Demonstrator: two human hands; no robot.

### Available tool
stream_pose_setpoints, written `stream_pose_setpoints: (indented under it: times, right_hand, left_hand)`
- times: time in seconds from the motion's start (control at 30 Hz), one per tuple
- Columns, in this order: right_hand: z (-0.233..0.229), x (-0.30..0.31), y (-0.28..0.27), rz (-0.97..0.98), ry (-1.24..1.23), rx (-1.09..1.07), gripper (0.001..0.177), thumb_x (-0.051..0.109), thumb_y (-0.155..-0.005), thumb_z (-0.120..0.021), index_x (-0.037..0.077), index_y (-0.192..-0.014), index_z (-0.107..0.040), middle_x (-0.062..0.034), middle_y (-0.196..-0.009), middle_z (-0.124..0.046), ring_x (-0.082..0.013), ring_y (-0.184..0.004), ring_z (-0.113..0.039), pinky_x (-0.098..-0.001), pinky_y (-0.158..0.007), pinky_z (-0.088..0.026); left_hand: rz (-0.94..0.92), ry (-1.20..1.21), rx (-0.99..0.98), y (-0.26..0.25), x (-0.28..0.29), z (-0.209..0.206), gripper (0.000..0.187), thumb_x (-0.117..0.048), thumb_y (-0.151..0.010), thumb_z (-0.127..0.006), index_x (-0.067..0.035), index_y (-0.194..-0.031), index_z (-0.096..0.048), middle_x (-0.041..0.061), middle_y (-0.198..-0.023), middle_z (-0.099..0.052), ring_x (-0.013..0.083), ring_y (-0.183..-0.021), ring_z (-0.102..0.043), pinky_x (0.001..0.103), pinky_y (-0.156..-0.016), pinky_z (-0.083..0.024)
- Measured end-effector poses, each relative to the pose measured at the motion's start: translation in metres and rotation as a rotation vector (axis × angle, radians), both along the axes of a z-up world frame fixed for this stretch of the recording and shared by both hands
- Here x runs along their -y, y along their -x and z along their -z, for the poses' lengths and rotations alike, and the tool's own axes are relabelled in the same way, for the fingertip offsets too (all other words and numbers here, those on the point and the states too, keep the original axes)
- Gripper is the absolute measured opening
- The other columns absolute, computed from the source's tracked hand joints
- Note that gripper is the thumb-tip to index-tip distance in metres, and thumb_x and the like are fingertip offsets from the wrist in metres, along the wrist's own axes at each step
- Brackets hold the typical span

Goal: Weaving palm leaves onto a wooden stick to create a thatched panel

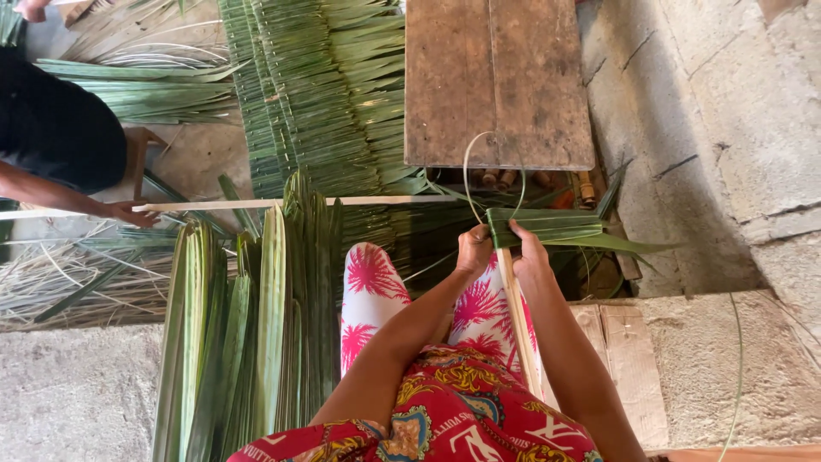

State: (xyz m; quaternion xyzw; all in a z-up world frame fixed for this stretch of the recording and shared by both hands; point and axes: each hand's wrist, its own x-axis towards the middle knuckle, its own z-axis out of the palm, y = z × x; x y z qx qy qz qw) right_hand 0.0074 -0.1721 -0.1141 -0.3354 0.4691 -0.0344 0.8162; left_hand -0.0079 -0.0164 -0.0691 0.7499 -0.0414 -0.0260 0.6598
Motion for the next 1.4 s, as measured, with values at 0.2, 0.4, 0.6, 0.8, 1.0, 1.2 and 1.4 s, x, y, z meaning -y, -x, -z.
stream_pose_setpoints:
  times: [0.2,0.4,0.6,0.8,1.0,1.2,1.4]
  right_hand:
    - [-0.052,-0.024,0.007,-0.002,0.076,-0.034,0.066,0.023,-0.066,-0.105,-0.001,-0.115,-0.068,-0.0184,-0.116,-0.068,-0.0331,-0.111,-0.067,-0.0478,-0.095,-0.058]
    - [-0.094,-0.037,0.016,0.139,0.138,0.022,0.069,0.009,-0.067,-0.103,-0.012,-0.119,-0.063,-0.0256,-0.118,-0.067,-0.0364,-0.107,-0.069,-0.0532,-0.091,-0.057]
    - [-0.038,-0.027,0.01,0.202,0.116,0.013,0.075,0.006,-0.065,-0.103,-0.016,-0.121,-0.058,-0.0327,-0.116,-0.065,-0.0456,-0.106,-0.07,-0.0574,-0.088,-0.059]
    - [-0.097,-0.046,0.018,0.094,0.188,-0.012,0.077,0.008,-0.08,-0.092,-0.018,-0.137,-0.047,-0.0344,-0.139,-0.053,-0.0439,-0.14,-0.044,-0.049,-0.117,-0.033]
    - [-0.036,-0.026,0.027,-0.227,0.495,-0.19,0.079,0.042,-0.08,-0.09,0.0,-0.138,-0.058,-0.0238,-0.125,-0.065,-0.0357,-0.119,-0.064,-0.0401,-0.105,-0.054]
    - [-0.057,-0.022,0.037,-0.723,0.962,-0.252,0.058,0.018,-0.091,-0.077,0.031,-0.145,-0.059,-0.0205,-0.131,-0.066,-0.0338,-0.123,-0.062,-0.0363,-0.106,-0.053]
    - [0.014,0.0,0.001,-0.99,1.288,-0.332,0.082,0.019,-0.08,-0.086,0.027,-0.152,-0.049,-0.0151,-0.116,-0.076,-0.0281,-0.115,-0.07,-0.0385,-0.102,-0.058]
  left_hand:
    - [-0.032,-0.039,0.055,0.009,-0.013,-0.033,0.017,-0.006,-0.084,-0.051,-0.009,-0.073,-0.064,0.012,-0.067,-0.063,0.0232,-0.07,-0.063,0.042,-0.07,-0.052]
    - [-0.081,-0.013,-0.003,0.007,-0.001,-0.043,0.022,-0.002,-0.081,-0.048,-0.007,-0.075,-0.069,0.016,-0.067,-0.064,0.0319,-0.07,-0.065,0.048,-0.072,-0.05]
    - [-0.19,-0.159,0.41,-0.001,-0.031,-0.071,0.008,-0.011,-0.097,-0.069,-0.012,-0.101,-0.075,0.003,-0.1,-0.073,0.0236,-0.095,-0.074,0.033,-0.084,-0.06]
    - [-0.118,-0.604,0.725,-0.017,0.009,-0.07,0.013,-0.024,-0.09,-0.072,-0.013,-0.085,-0.07,0.004,-0.087,-0.066,0.0293,-0.095,-0.062,0.041,-0.078,-0.049]
    - [-0.102,-0.349,0.746,-0.045,0.023,-0.152,0.016,-0.019,-0.099,-0.057,-0.015,-0.083,-0.055,0.001,-0.073,-0.051,0.0288,-0.072,-0.059,0.039,-0.066,-0.046]
    - [-0.071,-0.433,0.399,-0.012,-0.013,-0.151,0.03,-0.035,-0.107,-0.052,-0.008,-0.094,-0.052,0.014,-0.077,-0.066,0.0398,-0.073,-0.07,0.049,-0.073,-0.051]
    - [0.034,-0.652,0.641,-0.012,0.016,-0.064,0.021,-0.035,-0.101,-0.058,-0.015,-0.096,-0.066,0.006,-0.09,-0.074,0.027,-0.111,-0.068,0.041,-0.108,-0.043]
